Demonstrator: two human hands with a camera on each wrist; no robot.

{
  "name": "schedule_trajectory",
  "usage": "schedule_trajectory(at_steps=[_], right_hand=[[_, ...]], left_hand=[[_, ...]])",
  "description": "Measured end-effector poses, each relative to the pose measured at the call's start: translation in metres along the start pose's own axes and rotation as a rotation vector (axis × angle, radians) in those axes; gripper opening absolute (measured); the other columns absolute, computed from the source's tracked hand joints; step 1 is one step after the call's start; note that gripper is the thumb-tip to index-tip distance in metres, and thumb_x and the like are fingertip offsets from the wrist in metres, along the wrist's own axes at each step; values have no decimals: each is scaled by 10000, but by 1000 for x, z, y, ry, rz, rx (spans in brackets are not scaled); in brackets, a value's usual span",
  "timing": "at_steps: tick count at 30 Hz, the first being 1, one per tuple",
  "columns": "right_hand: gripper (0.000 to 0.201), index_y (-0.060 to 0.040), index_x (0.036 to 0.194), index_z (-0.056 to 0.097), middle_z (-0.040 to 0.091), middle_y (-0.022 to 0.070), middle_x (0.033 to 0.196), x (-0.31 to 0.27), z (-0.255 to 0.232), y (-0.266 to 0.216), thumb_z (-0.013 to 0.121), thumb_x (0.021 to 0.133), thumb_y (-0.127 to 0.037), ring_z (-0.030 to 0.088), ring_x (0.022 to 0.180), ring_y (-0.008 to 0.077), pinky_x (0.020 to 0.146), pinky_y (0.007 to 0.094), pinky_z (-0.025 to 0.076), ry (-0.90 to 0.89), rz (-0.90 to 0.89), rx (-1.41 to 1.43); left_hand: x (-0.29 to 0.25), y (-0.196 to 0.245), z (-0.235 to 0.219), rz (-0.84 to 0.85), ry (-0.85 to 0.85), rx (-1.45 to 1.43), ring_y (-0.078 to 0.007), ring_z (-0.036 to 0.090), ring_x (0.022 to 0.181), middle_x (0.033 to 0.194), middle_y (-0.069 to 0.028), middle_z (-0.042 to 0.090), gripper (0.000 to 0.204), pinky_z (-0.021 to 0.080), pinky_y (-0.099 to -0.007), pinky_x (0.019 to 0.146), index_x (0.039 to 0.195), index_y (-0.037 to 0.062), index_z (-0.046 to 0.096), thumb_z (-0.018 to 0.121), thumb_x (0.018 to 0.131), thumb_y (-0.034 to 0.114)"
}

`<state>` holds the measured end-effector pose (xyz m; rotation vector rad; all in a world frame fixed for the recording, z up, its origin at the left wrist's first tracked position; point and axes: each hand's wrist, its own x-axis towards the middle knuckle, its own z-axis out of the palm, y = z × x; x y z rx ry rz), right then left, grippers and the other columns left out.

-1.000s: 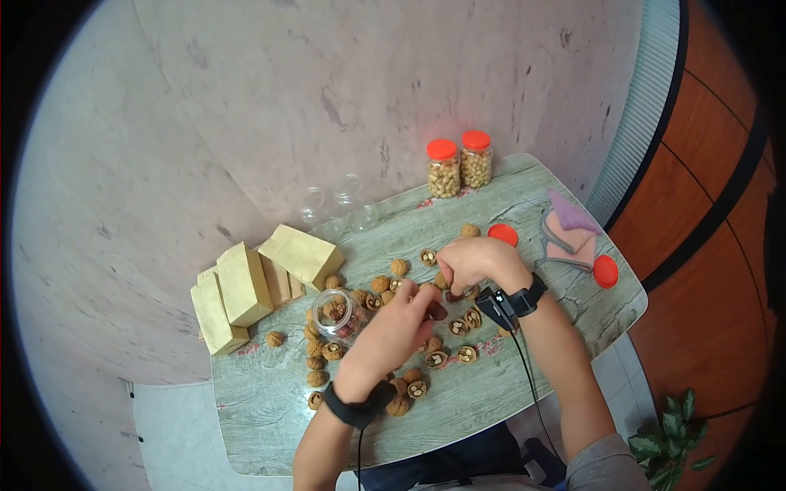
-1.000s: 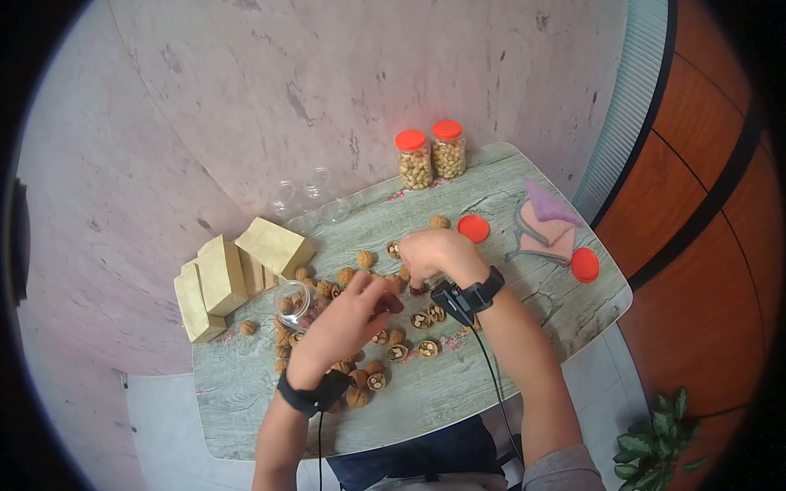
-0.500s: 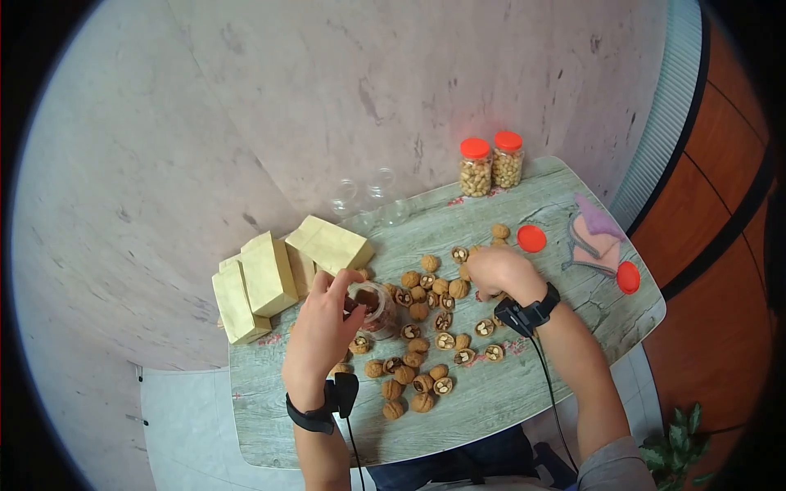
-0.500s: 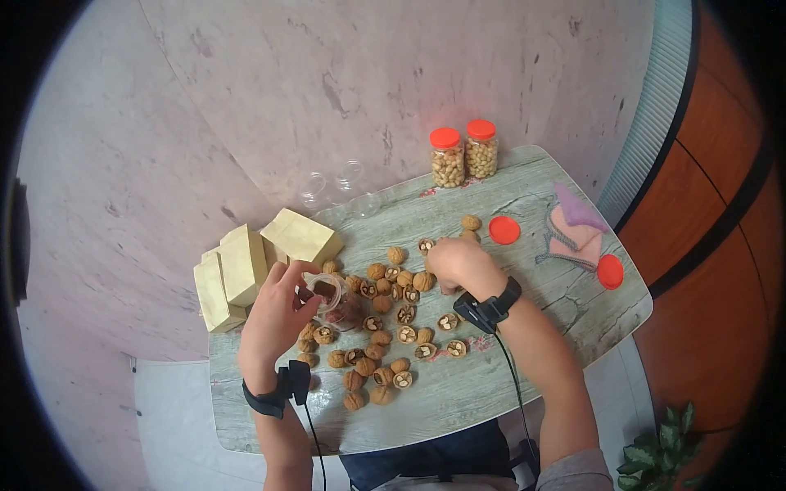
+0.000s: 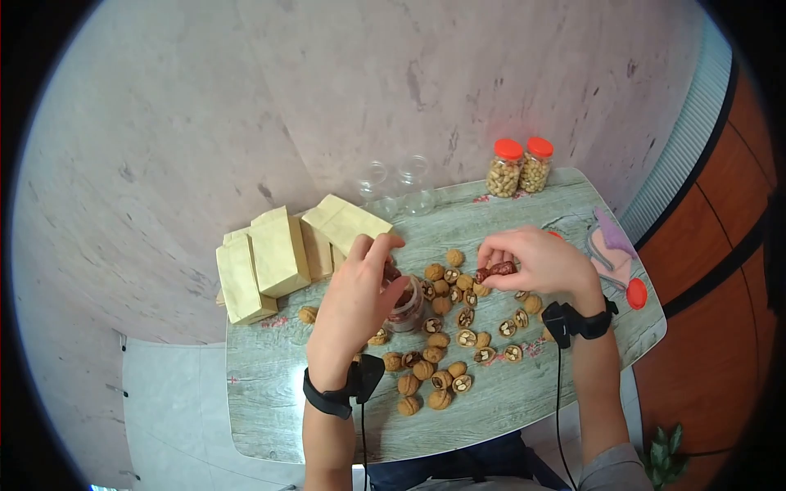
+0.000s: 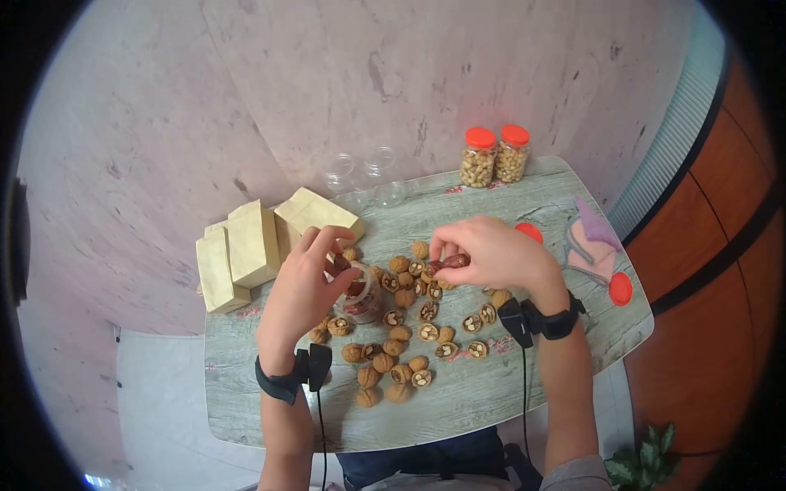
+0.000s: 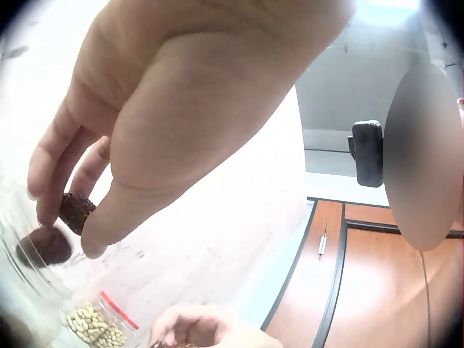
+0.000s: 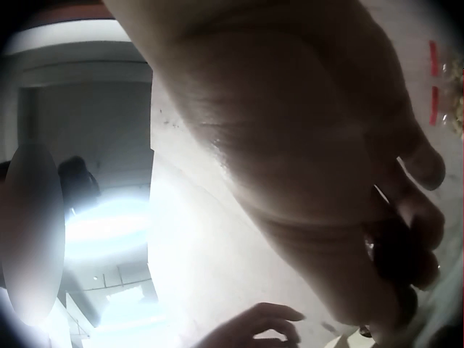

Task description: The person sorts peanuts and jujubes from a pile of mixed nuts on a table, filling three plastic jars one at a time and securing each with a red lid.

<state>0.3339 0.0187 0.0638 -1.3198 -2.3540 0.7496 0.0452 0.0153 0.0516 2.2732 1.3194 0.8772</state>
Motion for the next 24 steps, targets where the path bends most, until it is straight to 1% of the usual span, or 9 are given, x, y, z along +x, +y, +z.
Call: schedule_trajectory(at_steps=[1, 3, 4, 6, 8, 14, 20, 23, 24], right_hand=[[219, -23, 973, 683, 735, 100, 833, 1, 3, -8, 795, 838, -154, 727, 766, 229, 703, 353, 554, -7, 5, -3], [226, -28, 985, 672, 711, 90, 818, 6, 11, -24, 789, 852, -168, 696, 735, 212, 684, 349, 542, 192, -137, 98], [226, -28, 985, 672, 711, 90, 818, 9, 12, -33, 789, 852, -168, 696, 735, 212, 684, 349, 542, 190, -135, 96], [222, -9, 990, 691, 706, 72, 868, 18, 16, -50, 811, 845, -126, 682, 758, 155, 713, 301, 550, 215, -166, 122], [232, -17, 1008, 693, 700, 65, 859, 28, 21, -59, 812, 846, -132, 674, 753, 155, 709, 304, 548, 216, -174, 127], [240, -27, 1032, 674, 689, 73, 883, 50, 40, -66, 794, 862, -147, 667, 764, 176, 692, 319, 545, 246, -209, 106], [235, -33, 1028, 655, 684, 87, 920, 59, 59, -67, 784, 864, -141, 687, 799, 216, 704, 345, 555, 217, -222, 46], [227, -40, 1032, 653, 689, 93, 938, 62, 65, -67, 776, 866, -134, 702, 825, 241, 719, 358, 561, 203, -229, 50], [221, -40, 1036, 654, 689, 94, 944, 62, 66, -68, 770, 870, -130, 706, 835, 253, 730, 360, 564, 202, -225, 15]], left_hand=[[0, 3, -3, -30, -11, 18, -240, 716, 844, 1057, -117, 641, 430, 563, -368, 743, 1253, 57, 617, 808, 869, 81], [-1, 2, -8, -12, -4, 17, -242, 716, 833, 1042, -121, 660, 428, 565, -369, 739, 1251, 55, 617, 806, 867, 75], [-1, 1, -10, 7, 6, 27, -245, 716, 823, 1028, -124, 679, 426, 566, -369, 735, 1248, 52, 617, 804, 866, 68], [-1, -3, -11, 16, -12, -10, -250, 718, 816, 1020, -128, 699, 422, 565, -368, 729, 1243, 49, 616, 802, 864, 60], [-2, -7, -13, 25, -30, -48, -254, 721, 810, 1012, -132, 718, 418, 564, -367, 722, 1237, 46, 615, 799, 862, 52], [-6, -13, -20, -43, -142, -152, -261, 729, 832, 1051, -128, 733, 399, 564, -355, 714, 1212, 45, 617, 790, 853, 37], [-12, -22, -33, -3, -79, 34, -249, 702, 941, 1183, -112, 687, 475, 565, -361, 778, 1247, 65, 616, 831, 824, 97], [-16, -27, -38, -65, -159, 84, -252, 690, 954, 1203, -113, 672, 517, 565, -363, 811, 1269, 77, 615, 851, 813, 137], [-17, -27, -40, -107, -219, 90, -325, 684, 1005, 1205, -147, 665, 548, 554, -414, 850, 1290, 68, 603, 852, 809, 150]])
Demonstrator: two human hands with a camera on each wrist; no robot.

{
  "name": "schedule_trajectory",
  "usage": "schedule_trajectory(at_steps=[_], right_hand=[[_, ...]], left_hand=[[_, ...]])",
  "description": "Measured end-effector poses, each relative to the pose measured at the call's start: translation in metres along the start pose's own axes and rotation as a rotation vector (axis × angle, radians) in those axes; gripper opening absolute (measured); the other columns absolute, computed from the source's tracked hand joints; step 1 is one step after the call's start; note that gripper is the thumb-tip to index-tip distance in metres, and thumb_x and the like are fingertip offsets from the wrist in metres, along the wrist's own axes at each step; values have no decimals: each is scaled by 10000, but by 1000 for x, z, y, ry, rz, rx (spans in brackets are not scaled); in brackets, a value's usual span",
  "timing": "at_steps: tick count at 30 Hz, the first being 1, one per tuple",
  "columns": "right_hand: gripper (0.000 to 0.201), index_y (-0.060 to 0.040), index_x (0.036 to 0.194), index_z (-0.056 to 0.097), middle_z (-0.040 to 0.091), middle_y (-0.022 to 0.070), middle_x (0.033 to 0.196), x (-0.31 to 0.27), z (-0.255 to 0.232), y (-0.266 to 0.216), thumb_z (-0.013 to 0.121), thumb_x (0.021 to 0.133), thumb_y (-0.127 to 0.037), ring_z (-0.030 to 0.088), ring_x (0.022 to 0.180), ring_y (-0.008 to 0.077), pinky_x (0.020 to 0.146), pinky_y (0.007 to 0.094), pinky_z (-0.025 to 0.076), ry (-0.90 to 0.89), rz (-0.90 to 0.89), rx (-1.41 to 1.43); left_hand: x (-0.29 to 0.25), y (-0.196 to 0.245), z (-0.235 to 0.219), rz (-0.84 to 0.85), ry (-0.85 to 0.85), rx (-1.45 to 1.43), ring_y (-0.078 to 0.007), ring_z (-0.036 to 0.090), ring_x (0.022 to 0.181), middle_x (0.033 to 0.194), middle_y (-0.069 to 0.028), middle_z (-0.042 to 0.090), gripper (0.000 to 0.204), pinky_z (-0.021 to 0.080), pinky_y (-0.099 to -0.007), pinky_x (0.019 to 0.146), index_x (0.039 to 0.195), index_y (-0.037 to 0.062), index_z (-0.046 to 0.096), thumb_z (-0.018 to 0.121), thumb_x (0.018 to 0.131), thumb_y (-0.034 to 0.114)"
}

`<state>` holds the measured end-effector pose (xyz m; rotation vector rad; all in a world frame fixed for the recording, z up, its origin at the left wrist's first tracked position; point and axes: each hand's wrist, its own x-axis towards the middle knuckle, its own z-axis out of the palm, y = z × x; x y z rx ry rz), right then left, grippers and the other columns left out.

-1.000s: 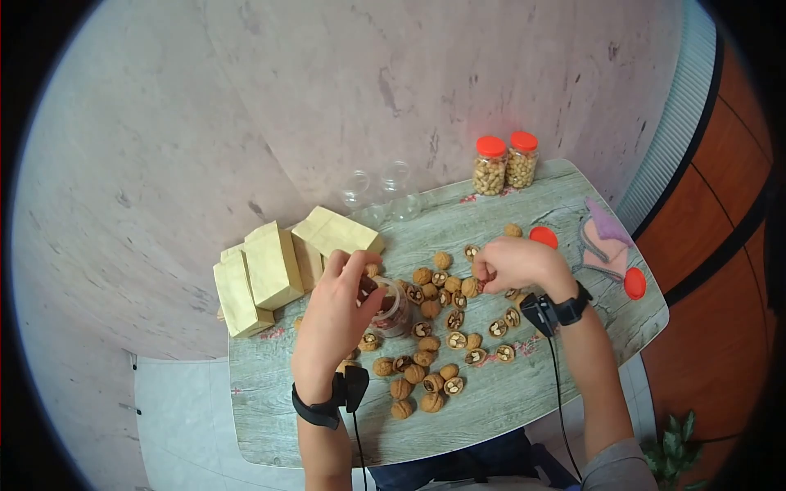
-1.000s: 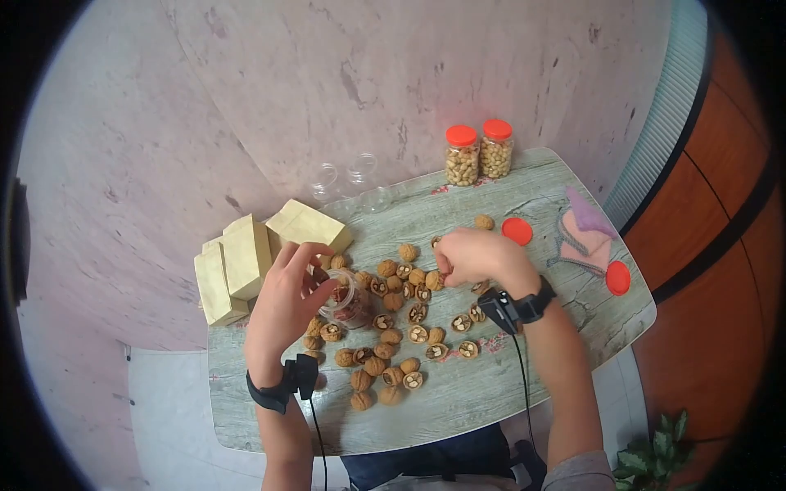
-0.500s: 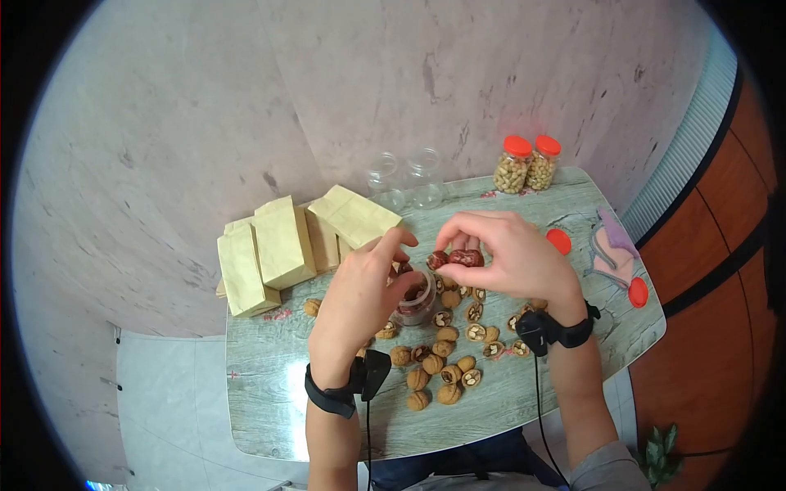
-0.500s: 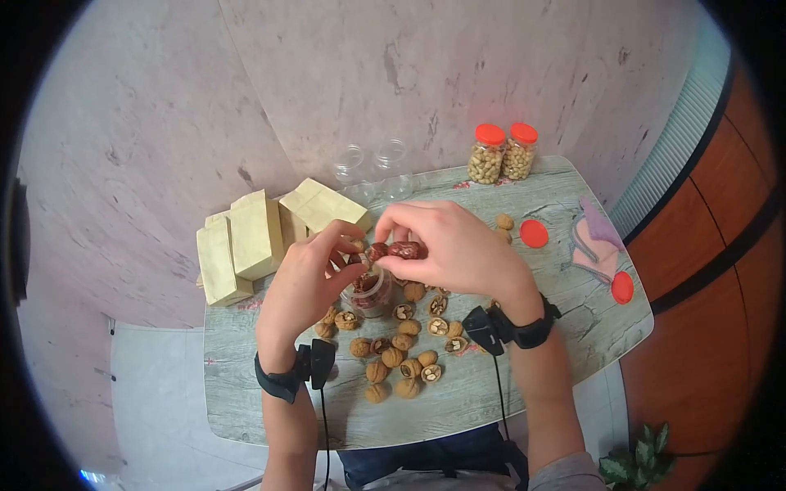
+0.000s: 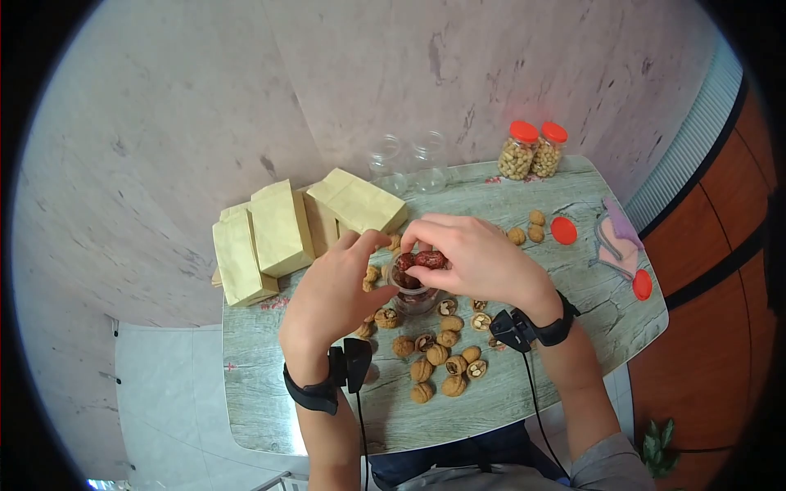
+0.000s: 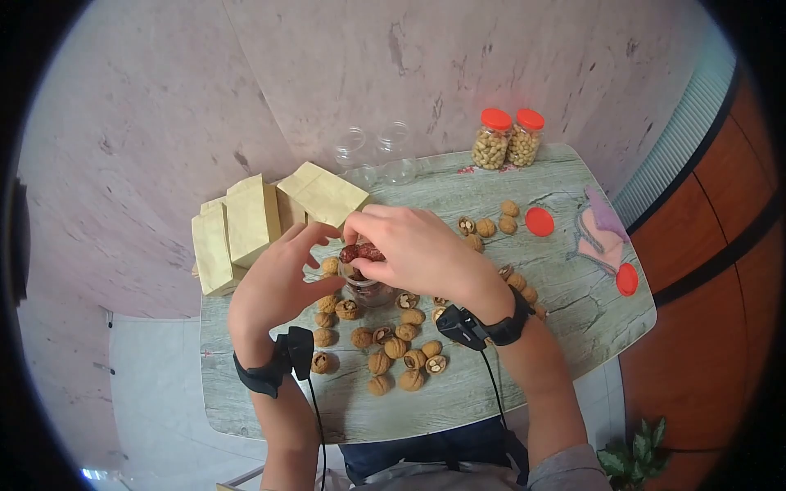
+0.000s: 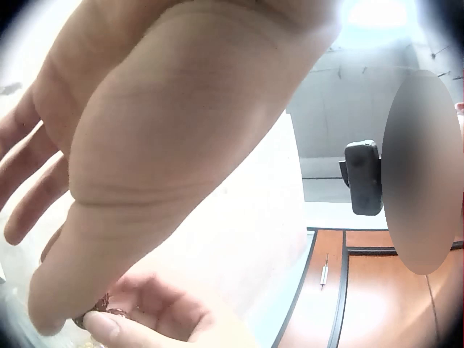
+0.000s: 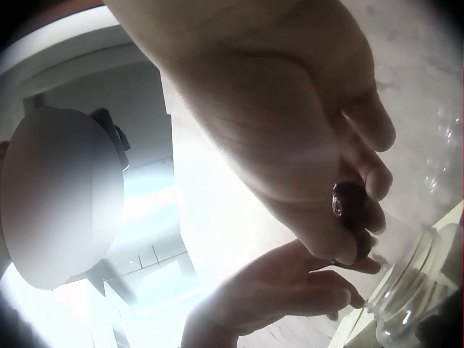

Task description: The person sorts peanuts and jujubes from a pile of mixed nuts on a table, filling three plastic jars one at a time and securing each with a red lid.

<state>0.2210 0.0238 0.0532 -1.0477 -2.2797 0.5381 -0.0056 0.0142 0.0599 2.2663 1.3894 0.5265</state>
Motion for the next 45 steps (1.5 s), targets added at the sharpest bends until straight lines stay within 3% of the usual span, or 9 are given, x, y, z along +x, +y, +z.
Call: schedule_trajectory(at_steps=[1, 8, 14, 17, 24, 30, 38, 40, 45], right_hand=[[215, -40, 1039, 654, 690, 96, 951, 0, 1, 0, 763, 875, -126, 710, 844, 265, 741, 362, 568, -5, 1, -35], [207, -34, 1042, 657, 681, 106, 991, 0, 8, 5, 755, 883, -123, 714, 867, 286, 761, 371, 577, -15, 17, -24], [202, -39, 1042, 653, 650, 121, 1025, -3, 1, 8, 727, 891, -151, 689, 873, 308, 765, 429, 552, -9, -47, 7], [204, -45, 1046, 658, 651, 112, 1020, -5, -14, 5, 730, 899, -167, 678, 857, 307, 750, 417, 543, 30, 7, -35], [226, -50, 1025, 646, 647, 81, 970, -10, -33, 20, 744, 905, -215, 612, 744, 234, 691, 370, 507, 175, -21, -88], [230, -50, 1010, 647, 661, 79, 933, -20, -49, 21, 752, 904, -225, 613, 737, 231, 681, 364, 507, 203, -6, -122], [233, -12, 987, 655, 691, 83, 874, -69, -91, 51, 760, 899, -201, 634, 741, 160, 671, 313, 503, 275, 259, -160], [229, -13, 986, 655, 690, 84, 871, -89, -91, 68, 763, 899, -196, 641, 744, 169, 673, 318, 510, 215, 339, -184], [208, -35, 1019, 664, 666, 26, 933, -141, -85, 88, 781, 908, -165, 622, 836, 138, 766, 296, 506, 75, 515, -191]], left_hand=[[-1, 0, -1, -39, -62, 4, -398, 679, 1055, 1208, -181, 659, 579, 543, -464, 889, 1311, 60, 591, 852, 804, 162], [6, -3, 10, -47, -161, 30, -409, 658, 1098, 1215, -198, 651, 708, 539, -465, 935, 1370, 74, 558, 886, 755, 196], [23, -13, 34, 128, -142, 25, -389, 668, 1112, 1215, -207, 667, 788, 539, -448, 947, 1368, 11, 534, 910, 710, 227], [29, -10, 31, 150, -166, -218, -379, 694, 1066, 1168, -199, 704, 746, 549, -419, 932, 1309, -22, 561, 913, 698, 223], [8, -13, -10, 142, 87, -190, -299, 733, 962, 1062, -174, 735, 591, 586, -397, 818, 1167, 13, 627, 909, 695, 229], [-1, -5, -28, -67, 277, -211, -269, 723, 904, 977, -149, 738, 570, 581, -369, 810, 1134, 6, 639, 914, 726, 294], [13, -11, -3, -11, 67, -112, -249, 717, 940, 1075, -133, 747, 621, 577, -368, 828, 1216, 8, 640, 903, 742, 312], [18, -14, 7, 57, -21, -118, -347, 725, 948, 1072, -204, 738, 595, 575, -421, 825, 1200, 12, 624, 882, 759, 316], [21, -11, 16, 88, -83, -93, -368, 714, 990, 1068, -214, 732, 592, 562, -419, 883, 1210, 27, 614, 879, 764, 311]])
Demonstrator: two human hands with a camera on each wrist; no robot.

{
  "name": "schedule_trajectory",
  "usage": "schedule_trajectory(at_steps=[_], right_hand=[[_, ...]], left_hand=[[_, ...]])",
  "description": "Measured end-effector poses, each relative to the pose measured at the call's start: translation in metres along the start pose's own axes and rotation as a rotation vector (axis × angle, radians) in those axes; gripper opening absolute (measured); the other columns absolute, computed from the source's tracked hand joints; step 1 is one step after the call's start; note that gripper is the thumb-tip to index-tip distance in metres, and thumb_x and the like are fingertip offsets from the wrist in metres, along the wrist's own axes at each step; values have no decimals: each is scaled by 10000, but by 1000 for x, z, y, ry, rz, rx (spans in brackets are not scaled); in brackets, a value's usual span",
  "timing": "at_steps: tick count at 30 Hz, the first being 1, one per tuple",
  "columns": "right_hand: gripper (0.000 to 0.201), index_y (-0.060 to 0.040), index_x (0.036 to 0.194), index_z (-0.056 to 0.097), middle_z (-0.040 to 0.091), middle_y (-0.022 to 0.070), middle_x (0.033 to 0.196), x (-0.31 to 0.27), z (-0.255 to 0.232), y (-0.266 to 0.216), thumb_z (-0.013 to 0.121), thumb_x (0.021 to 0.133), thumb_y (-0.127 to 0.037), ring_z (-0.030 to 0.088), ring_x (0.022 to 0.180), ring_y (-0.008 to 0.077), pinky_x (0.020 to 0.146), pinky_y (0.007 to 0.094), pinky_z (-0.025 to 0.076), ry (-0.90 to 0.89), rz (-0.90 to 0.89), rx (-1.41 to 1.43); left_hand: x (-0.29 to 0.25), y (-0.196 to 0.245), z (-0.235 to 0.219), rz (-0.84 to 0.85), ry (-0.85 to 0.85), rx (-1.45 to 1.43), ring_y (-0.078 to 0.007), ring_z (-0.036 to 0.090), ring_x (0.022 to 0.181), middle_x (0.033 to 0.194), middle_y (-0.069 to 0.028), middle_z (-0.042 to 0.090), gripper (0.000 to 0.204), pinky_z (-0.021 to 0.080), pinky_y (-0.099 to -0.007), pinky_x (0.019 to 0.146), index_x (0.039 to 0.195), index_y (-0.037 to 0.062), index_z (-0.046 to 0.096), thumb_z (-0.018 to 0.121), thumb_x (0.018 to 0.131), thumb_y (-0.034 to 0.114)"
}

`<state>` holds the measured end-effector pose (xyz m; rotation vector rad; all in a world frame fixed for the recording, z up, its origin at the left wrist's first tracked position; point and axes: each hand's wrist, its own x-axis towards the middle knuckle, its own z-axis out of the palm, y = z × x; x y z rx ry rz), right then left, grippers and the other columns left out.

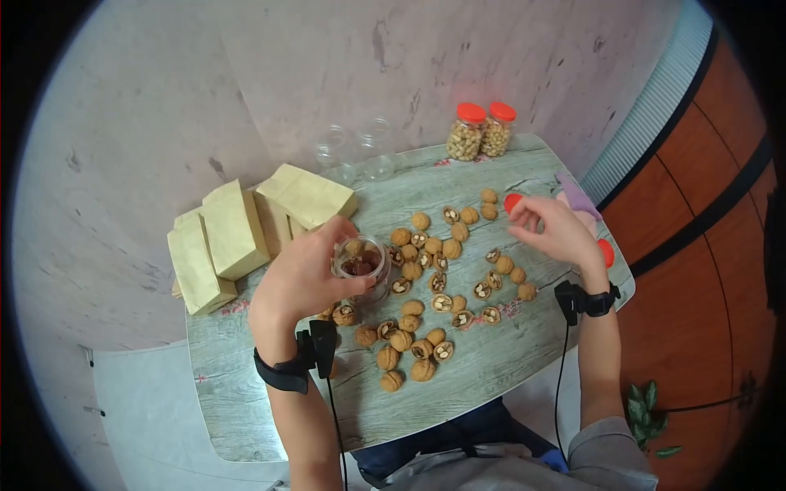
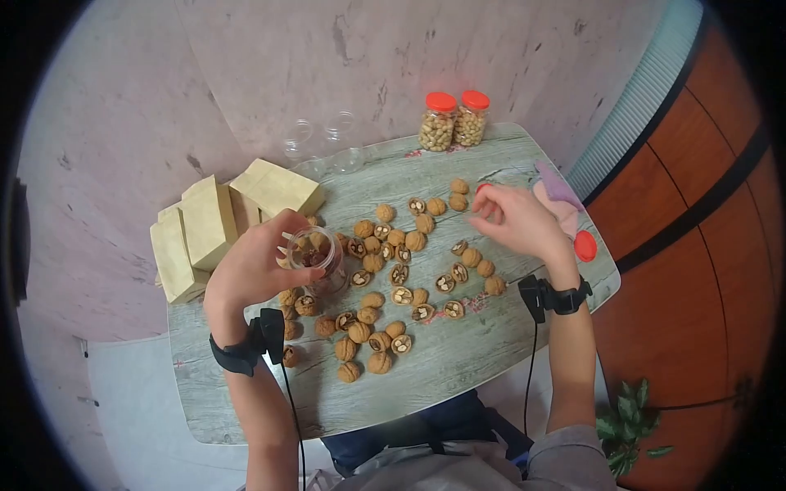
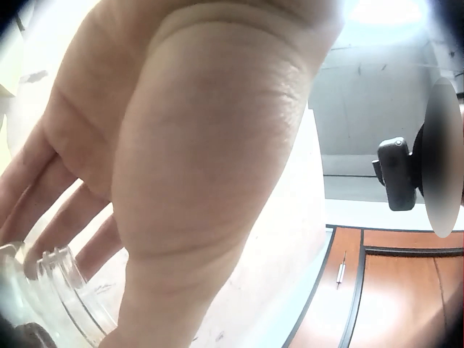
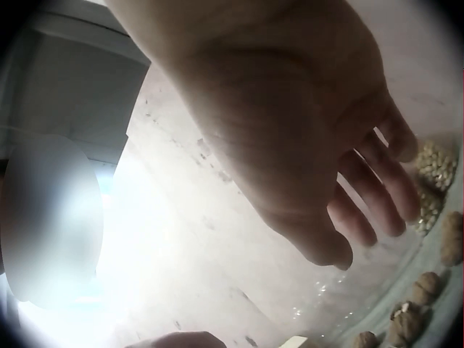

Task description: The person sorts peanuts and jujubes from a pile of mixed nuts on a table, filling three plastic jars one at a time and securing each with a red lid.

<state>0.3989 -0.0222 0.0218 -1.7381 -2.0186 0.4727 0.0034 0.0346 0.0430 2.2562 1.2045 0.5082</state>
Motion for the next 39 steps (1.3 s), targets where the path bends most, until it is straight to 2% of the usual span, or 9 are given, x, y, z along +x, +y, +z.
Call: schedule_trajectory(at_steps=[6, 12, 19, 22, 24, 27, 31, 34, 39], right_hand=[[589, -57, 1398, 564, 599, 218, 1322, 14, 19, 65, 767, 888, -270, 551, 1293, 385, 1074, 442, 473, 192, 14, -348], [716, -61, 1480, 507, 561, 249, 1374, 51, 48, 127, 761, 863, -321, 485, 1354, 427, 1142, 469, 417, 14, 133, -227], [546, -55, 1359, 608, 612, 198, 1200, 49, 31, 51, 729, 866, -256, 592, 1143, 377, 1023, 440, 487, 207, 104, -166], [327, -43, 1249, 645, 597, 92, 1075, 51, 20, -5, 677, 955, -182, 654, 936, 208, 846, 316, 527, 186, -48, -58], [276, -26, 1216, 608, 592, 33, 1061, 55, 21, -46, 696, 976, -131, 648, 945, 110, 831, 245, 519, -77, -51, 328], [353, -29, 1195, 560, 660, 63, 1164, 65, 61, -64, 753, 977, -228, 670, 1000, 106, 845, 266, 554, -116, -284, 769], [503, -16, 1301, 527, 667, 131, 1293, 63, 94, -110, 797, 941, -241, 675, 1194, 185, 973, 331, 558, -144, -372, 834], [716, -35, 1490, 484, 610, 183, 1452, 63, 105, -124, 832, 902, -246, 653, 1270, 294, 1085, 412, 520, -239, -427, 494], [670, -75, 1450, 579, 632, 146, 1421, 76, 87, -135, 826, 875, -315, 634, 1262, 363, 1072, 431, 506, -295, -478, 194]], left_hand=[[1, 0, 2, -114, -88, 3, -369, 689, 1137, 1195, -217, 720, 686, 543, -435, 942, 1287, 51, 577, 911, 731, 276], [5, -16, 11, -149, -232, 52, -344, 644, 1232, 1320, -155, 683, 1007, 531, -444, 1012, 1505, 135, 471, 982, 646, 253], [-8, -20, -14, -198, -194, -89, -312, 661, 1195, 1353, -136, 679, 942, 542, -411, 1000, 1459, 110, 514, 978, 643, 187], [-11, -28, -20, -224, -190, -91, -295, 667, 1171, 1361, -114, 674, 957, 558, -402, 975, 1479, 115, 518, 983, 649, 225], [-8, -35, -17, -209, -202, -92, -292, 671, 1160, 1367, -112, 668, 979, 572, -403, 953, 1493, 121, 517, 991, 650, 270], [1, -34, -3, -143, -241, -133, -291, 670, 1173, 1367, -122, 671, 1015, 560, -404, 974, 1513, 124, 506, 999, 639, 277], [13, -37, 8, -120, -305, -99, -257, 661, 1203, 1325, -106, 700, 1008, 522, -404, 1030, 1514, 113, 513, 1001, 641, 245], [21, -55, 19, -77, -366, -296, -206, 662, 1175, 1284, -62, 717, 933, 521, -370, 1016, 1463, 91, 552, 998, 652, 209], [22, -68, 26, -24, -330, -405, -249, 697, 1116, 1204, -98, 747, 898, 541, -369, 985, 1385, 80, 611, 998, 603, 291]])
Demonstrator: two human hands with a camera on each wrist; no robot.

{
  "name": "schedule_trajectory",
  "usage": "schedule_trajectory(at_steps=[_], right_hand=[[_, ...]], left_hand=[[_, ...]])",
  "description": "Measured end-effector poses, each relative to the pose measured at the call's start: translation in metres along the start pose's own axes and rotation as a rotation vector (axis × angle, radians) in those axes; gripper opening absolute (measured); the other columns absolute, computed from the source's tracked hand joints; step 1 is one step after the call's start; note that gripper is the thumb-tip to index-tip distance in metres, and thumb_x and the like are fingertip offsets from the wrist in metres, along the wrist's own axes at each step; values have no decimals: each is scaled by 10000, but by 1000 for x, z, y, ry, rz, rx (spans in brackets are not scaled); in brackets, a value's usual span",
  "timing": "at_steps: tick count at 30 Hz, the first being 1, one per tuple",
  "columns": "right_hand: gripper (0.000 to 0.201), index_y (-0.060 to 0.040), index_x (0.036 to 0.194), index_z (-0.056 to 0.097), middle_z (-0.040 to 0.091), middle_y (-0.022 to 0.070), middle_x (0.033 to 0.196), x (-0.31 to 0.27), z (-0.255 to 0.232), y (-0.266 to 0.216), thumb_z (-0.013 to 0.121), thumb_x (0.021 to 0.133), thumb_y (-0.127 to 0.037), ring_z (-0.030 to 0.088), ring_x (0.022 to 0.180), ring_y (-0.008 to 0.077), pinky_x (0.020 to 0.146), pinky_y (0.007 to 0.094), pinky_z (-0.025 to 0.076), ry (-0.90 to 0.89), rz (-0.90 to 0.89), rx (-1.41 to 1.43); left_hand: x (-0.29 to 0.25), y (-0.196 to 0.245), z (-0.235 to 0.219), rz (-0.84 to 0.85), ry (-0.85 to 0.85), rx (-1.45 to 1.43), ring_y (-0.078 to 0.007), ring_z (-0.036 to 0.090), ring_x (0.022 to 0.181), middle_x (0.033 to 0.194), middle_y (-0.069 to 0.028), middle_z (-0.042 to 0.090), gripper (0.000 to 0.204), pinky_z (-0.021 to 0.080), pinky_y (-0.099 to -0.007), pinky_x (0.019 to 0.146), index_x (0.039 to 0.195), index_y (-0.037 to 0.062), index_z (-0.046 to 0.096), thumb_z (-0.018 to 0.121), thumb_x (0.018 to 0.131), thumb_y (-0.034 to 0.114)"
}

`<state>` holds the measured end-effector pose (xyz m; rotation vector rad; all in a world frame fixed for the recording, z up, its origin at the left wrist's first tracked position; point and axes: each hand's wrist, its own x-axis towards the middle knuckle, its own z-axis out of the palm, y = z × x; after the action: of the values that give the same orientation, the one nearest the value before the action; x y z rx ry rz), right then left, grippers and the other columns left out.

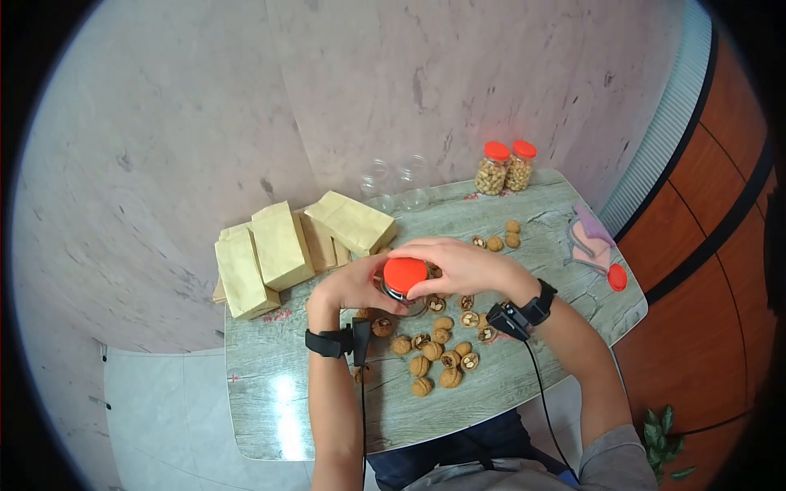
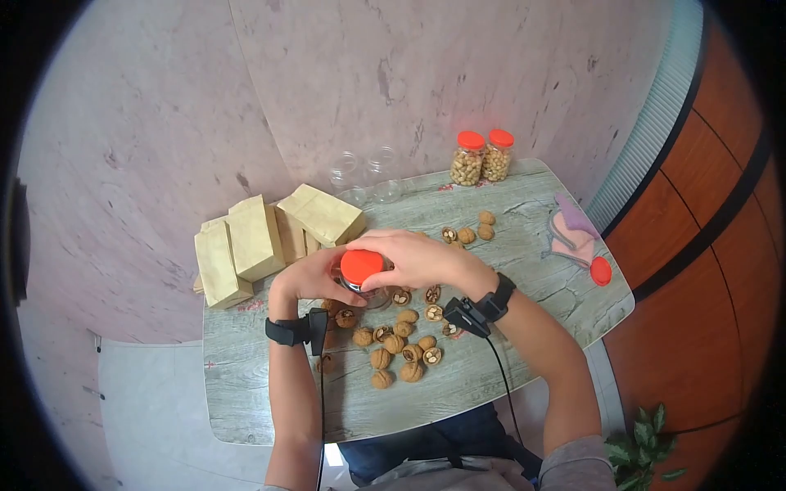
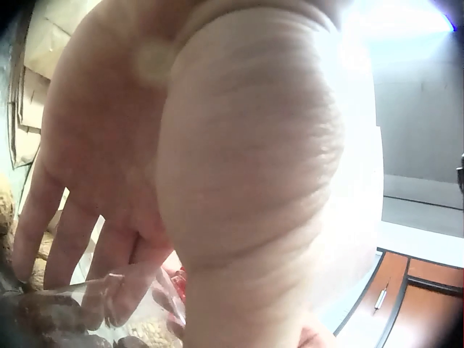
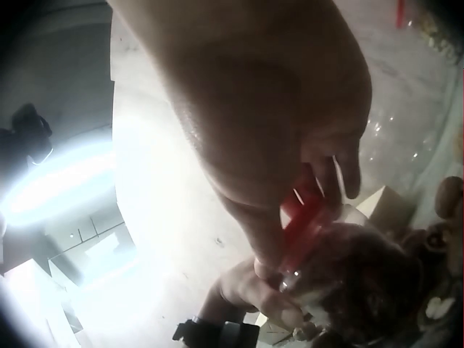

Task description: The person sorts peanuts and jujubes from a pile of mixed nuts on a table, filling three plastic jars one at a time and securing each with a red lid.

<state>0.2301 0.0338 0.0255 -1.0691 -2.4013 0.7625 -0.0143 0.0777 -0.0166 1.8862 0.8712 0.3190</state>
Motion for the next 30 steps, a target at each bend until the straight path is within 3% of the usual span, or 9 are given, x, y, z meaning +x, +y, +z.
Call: schedule_trajectory(at_steps=[6, 8, 12, 15, 19, 22, 24, 28, 30], right_hand=[[691, -101, 1461, 571, 684, 139, 1301, 24, -18, 8, 832, 835, -233, 656, 1163, 380, 1024, 462, 519, -155, -266, -287], [678, -84, 1408, 597, 699, 151, 1253, 32, -26, -8, 858, 795, -213, 657, 1152, 381, 1008, 453, 519, -379, 26, -198], [640, -32, 1280, 652, 729, 188, 1145, 35, -21, -27, 855, 780, -375, 698, 1061, 384, 915, 463, 556, -271, -31, -298], [817, -2, 1034, 727, 740, 202, 819, 36, -1, -32, 673, 780, -776, 736, 769, 401, 712, 506, 587, -92, 198, -631], [814, -17, 1003, 738, 733, 191, 765, 40, -8, -51, 623, 813, -800, 731, 734, 412, 702, 498, 587, -203, 421, -659], [803, 1, 1135, 713, 743, 203, 884, 35, -19, -48, 700, 807, -732, 735, 850, 398, 769, 475, 585, -308, 491, -637], [754, -6, 1313, 641, 710, 203, 1106, 30, -20, -28, 809, 814, -547, 701, 1019, 372, 860, 443, 566, -311, 109, -448], [716, -52, 1356, 619, 676, 153, 1168, 33, -19, -28, 885, 752, -330, 663, 1136, 346, 902, 451, 551, -312, 45, -427], [643, -102, 1320, 651, 658, 122, 1206, 37, -17, -21, 880, 730, -214, 635, 1181, 340, 928, 454, 543, -353, -91, -418]], left_hand=[[-4, 12, -2, -55, -34, 15, -183, 688, 1086, 1170, -64, 756, 754, 543, -346, 980, 1314, 52, 645, 991, 661, 195], [-5, 11, -2, -55, -30, -3, -183, 690, 1081, 1160, -63, 760, 732, 545, -348, 981, 1297, 51, 653, 990, 663, 190], [1, 1, -3, -38, -38, -10, -185, 691, 1101, 1178, -66, 758, 766, 541, -349, 995, 1334, 53, 639, 988, 665, 184], [1, 2, -2, -4, -31, 0, -188, 691, 1111, 1183, -73, 758, 798, 538, -353, 1003, 1364, 56, 626, 987, 662, 174], [-4, 14, -2, -12, 9, 114, -197, 692, 1114, 1183, -83, 759, 829, 539, -360, 1003, 1388, 59, 614, 987, 656, 170], [3, 2, -1, -61, -4, 59, -205, 699, 1093, 1178, -81, 761, 840, 543, -353, 986, 1379, 57, 618, 996, 644, 206], [-3, 12, -2, -35, -9, 36, -206, 702, 1080, 1172, -80, 763, 832, 547, -351, 976, 1366, 55, 626, 999, 641, 221], [-1, 7, -1, -12, -8, 60, -227, 706, 1033, 1131, -92, 757, 844, 561, -356, 923, 1326, 68, 639, 996, 596, 295], [-1, 6, -3, -5, -4, 93, -220, 706, 1031, 1129, -86, 758, 845, 560, -353, 924, 1328, 71, 639, 997, 595, 295]])
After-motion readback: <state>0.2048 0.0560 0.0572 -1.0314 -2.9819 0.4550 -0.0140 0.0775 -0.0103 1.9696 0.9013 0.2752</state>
